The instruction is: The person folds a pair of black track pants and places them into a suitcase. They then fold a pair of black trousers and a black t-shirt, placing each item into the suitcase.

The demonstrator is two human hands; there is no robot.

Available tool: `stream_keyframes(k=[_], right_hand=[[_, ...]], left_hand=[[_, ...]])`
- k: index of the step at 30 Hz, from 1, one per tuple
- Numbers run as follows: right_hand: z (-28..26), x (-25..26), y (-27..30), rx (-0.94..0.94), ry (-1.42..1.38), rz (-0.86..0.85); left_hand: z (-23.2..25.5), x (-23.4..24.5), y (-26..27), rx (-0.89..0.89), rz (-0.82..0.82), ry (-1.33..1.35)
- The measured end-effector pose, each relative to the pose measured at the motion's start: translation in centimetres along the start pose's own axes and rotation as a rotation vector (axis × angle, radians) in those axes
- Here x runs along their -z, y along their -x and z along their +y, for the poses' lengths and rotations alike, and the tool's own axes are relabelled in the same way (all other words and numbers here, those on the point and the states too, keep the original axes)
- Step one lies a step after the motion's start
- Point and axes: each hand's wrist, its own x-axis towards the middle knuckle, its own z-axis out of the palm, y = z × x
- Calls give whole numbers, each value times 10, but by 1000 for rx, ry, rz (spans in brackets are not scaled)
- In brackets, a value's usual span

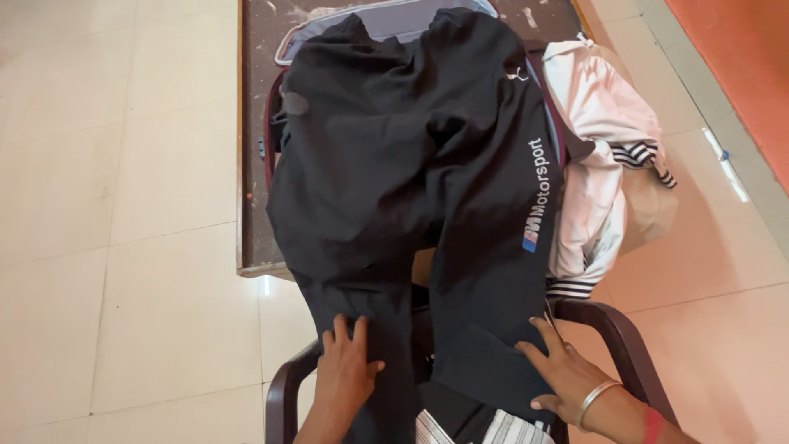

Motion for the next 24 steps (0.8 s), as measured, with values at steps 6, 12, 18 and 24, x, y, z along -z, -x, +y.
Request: stream_keyframes(k=[6, 12, 18, 24], right_hand=[[3, -16, -8, 153, 168, 127], [17, -27, -25, 283, 99, 253], [29, -13, 6, 528, -336, -192], [25, -10, 26, 508, -328, -458]], left_hand=[[2, -11, 18, -51, -47, -41], [-11, -41, 7, -231, 29, -89], [-15, -13, 24, -336, -436, 263], [-1, -9, 33, -343, -819, 79]])
